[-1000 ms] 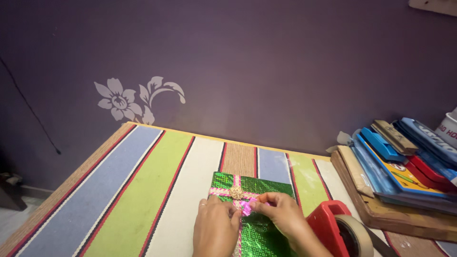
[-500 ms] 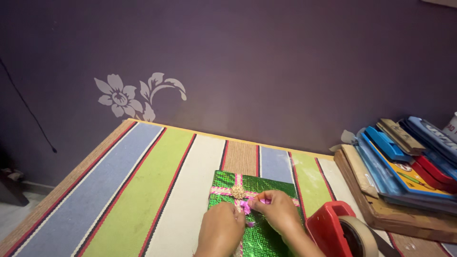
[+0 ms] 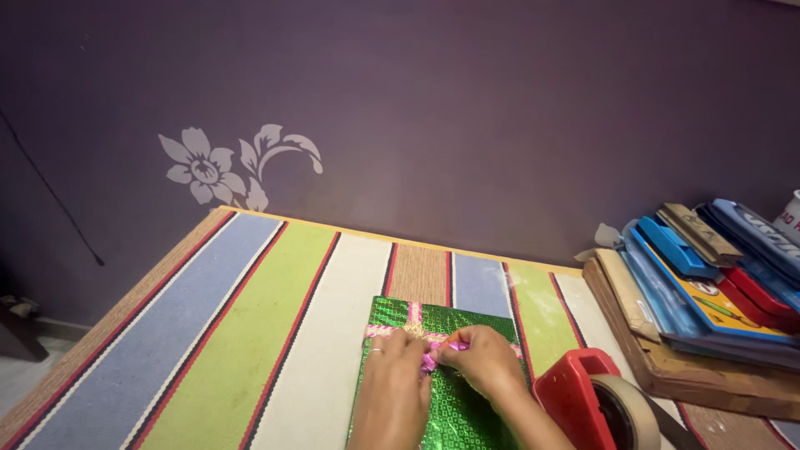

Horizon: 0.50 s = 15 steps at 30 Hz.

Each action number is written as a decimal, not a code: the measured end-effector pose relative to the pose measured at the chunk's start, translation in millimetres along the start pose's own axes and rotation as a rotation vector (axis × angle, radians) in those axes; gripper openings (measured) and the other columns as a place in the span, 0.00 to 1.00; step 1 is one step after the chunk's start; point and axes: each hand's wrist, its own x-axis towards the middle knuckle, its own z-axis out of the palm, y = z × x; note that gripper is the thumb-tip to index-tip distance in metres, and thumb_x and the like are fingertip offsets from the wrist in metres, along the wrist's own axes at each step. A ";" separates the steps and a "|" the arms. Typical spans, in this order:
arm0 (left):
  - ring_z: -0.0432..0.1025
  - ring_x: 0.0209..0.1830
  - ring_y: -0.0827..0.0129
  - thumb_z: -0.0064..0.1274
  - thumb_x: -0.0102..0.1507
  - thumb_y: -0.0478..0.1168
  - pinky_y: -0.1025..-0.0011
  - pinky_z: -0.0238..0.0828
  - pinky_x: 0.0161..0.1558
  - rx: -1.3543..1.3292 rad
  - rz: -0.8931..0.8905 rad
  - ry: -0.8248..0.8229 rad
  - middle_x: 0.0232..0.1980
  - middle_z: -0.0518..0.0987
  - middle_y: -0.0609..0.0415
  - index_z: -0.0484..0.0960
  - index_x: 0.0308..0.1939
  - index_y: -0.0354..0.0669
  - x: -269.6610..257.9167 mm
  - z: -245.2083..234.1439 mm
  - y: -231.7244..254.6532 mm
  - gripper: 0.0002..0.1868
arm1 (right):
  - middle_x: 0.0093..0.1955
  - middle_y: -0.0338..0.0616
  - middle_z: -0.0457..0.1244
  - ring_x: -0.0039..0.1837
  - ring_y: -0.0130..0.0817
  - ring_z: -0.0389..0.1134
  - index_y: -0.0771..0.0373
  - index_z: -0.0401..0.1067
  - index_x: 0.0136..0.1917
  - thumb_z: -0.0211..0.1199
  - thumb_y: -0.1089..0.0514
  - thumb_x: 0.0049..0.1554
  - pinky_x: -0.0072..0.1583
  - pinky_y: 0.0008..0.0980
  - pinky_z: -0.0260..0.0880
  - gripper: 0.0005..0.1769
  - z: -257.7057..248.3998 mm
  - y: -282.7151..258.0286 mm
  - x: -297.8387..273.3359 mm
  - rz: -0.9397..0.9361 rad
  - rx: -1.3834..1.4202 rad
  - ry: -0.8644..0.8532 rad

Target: The person decorates a green-wrapped gift by applying a small gold embellishment and a pink ribbon bow to the center of the package. They use a tape dispenser to secure the decorations and adjust the bow for symmetry.

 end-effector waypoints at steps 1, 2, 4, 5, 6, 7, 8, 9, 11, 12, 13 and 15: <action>0.67 0.56 0.51 0.59 0.53 0.30 0.57 0.63 0.57 0.006 0.071 0.024 0.55 0.75 0.46 0.80 0.51 0.38 -1.6 2.1 -3.6 0.21 | 0.37 0.41 0.73 0.41 0.31 0.72 0.54 0.82 0.41 0.74 0.44 0.48 0.49 0.36 0.70 0.14 0.7 0.7 1.2 -0.006 -0.012 0.002; 0.68 0.56 0.51 0.57 0.54 0.29 0.57 0.63 0.56 0.010 0.144 0.049 0.54 0.76 0.45 0.80 0.50 0.35 -2.4 5.3 -7.7 0.18 | 0.38 0.41 0.73 0.41 0.31 0.73 0.54 0.82 0.41 0.74 0.44 0.48 0.49 0.35 0.70 0.14 1.0 1.7 2.4 -0.014 -0.017 0.008; 0.69 0.56 0.52 0.53 0.57 0.28 0.57 0.63 0.57 0.052 0.253 0.072 0.52 0.78 0.46 0.81 0.50 0.33 -3.4 14.4 -16.1 0.17 | 0.38 0.41 0.73 0.42 0.31 0.73 0.54 0.82 0.41 0.74 0.45 0.49 0.50 0.35 0.70 0.13 1.4 3.8 4.2 -0.028 -0.027 0.020; 0.70 0.56 0.54 0.51 0.58 0.27 0.57 0.63 0.58 0.088 0.290 0.070 0.51 0.79 0.47 0.81 0.52 0.34 -3.5 19.4 -20.0 0.18 | 0.38 0.41 0.73 0.42 0.31 0.73 0.54 0.83 0.41 0.74 0.45 0.49 0.50 0.35 0.70 0.13 1.8 4.6 4.7 -0.045 -0.015 0.023; 0.70 0.57 0.55 0.48 0.59 0.27 0.58 0.63 0.58 0.125 0.327 0.070 0.50 0.79 0.48 0.81 0.54 0.34 -3.7 23.5 -24.0 0.19 | 0.38 0.41 0.73 0.42 0.32 0.74 0.54 0.83 0.41 0.74 0.45 0.49 0.50 0.35 0.71 0.13 2.3 4.4 4.9 -0.063 -0.003 0.026; 0.70 0.57 0.54 0.48 0.59 0.28 0.57 0.62 0.58 0.178 0.351 0.082 0.50 0.79 0.48 0.81 0.54 0.33 -4.5 27.1 -27.4 0.19 | 0.39 0.41 0.73 0.42 0.32 0.74 0.55 0.83 0.42 0.73 0.45 0.49 0.50 0.35 0.71 0.13 2.9 4.2 4.8 -0.081 0.008 0.028; 0.69 0.58 0.53 0.47 0.58 0.29 0.57 0.62 0.58 0.230 0.375 0.093 0.50 0.79 0.47 0.81 0.53 0.32 -5.3 30.7 -29.7 0.19 | 0.39 0.41 0.73 0.42 0.32 0.74 0.55 0.83 0.41 0.73 0.45 0.49 0.50 0.34 0.71 0.13 3.3 4.4 4.3 -0.068 0.005 0.026; 0.69 0.58 0.52 0.47 0.57 0.30 0.57 0.61 0.57 0.283 0.400 0.104 0.51 0.79 0.46 0.81 0.53 0.31 -5.8 33.3 -31.3 0.20 | 0.39 0.41 0.73 0.42 0.31 0.74 0.55 0.82 0.41 0.73 0.44 0.49 0.50 0.34 0.71 0.14 3.6 4.3 3.9 -0.054 0.002 0.024; 0.68 0.59 0.52 0.46 0.58 0.31 0.57 0.59 0.58 0.325 0.344 -0.004 0.51 0.79 0.46 0.80 0.53 0.31 -7.7 35.8 -32.4 0.20 | 0.38 0.40 0.73 0.41 0.31 0.73 0.55 0.82 0.41 0.74 0.45 0.49 0.49 0.34 0.70 0.14 3.1 6.0 0.8 -0.054 0.012 0.032; 0.68 0.60 0.53 0.46 0.59 0.31 0.56 0.58 0.58 0.347 0.316 -0.055 0.51 0.79 0.46 0.80 0.53 0.31 -7.1 35.9 -32.0 0.19 | 0.38 0.39 0.73 0.41 0.30 0.73 0.56 0.82 0.41 0.74 0.45 0.49 0.49 0.34 0.70 0.14 1.8 6.4 -0.1 -0.071 0.027 0.043; 0.67 0.61 0.53 0.46 0.58 0.31 0.56 0.58 0.59 0.363 0.313 -0.068 0.51 0.78 0.46 0.80 0.52 0.32 -6.5 35.8 -30.8 0.19 | 0.38 0.39 0.73 0.41 0.30 0.73 0.57 0.82 0.40 0.74 0.45 0.48 0.48 0.34 0.70 0.14 0.4 7.2 -0.9 -0.088 0.042 0.054; 0.66 0.64 0.52 0.46 0.57 0.32 0.56 0.56 0.60 0.394 0.302 -0.093 0.52 0.78 0.46 0.80 0.50 0.33 -6.0 35.3 -27.9 0.18 | 0.38 0.38 0.73 0.40 0.29 0.73 0.57 0.81 0.41 0.73 0.46 0.49 0.48 0.33 0.70 0.14 -3.9 9.8 -2.6 -0.055 0.105 0.049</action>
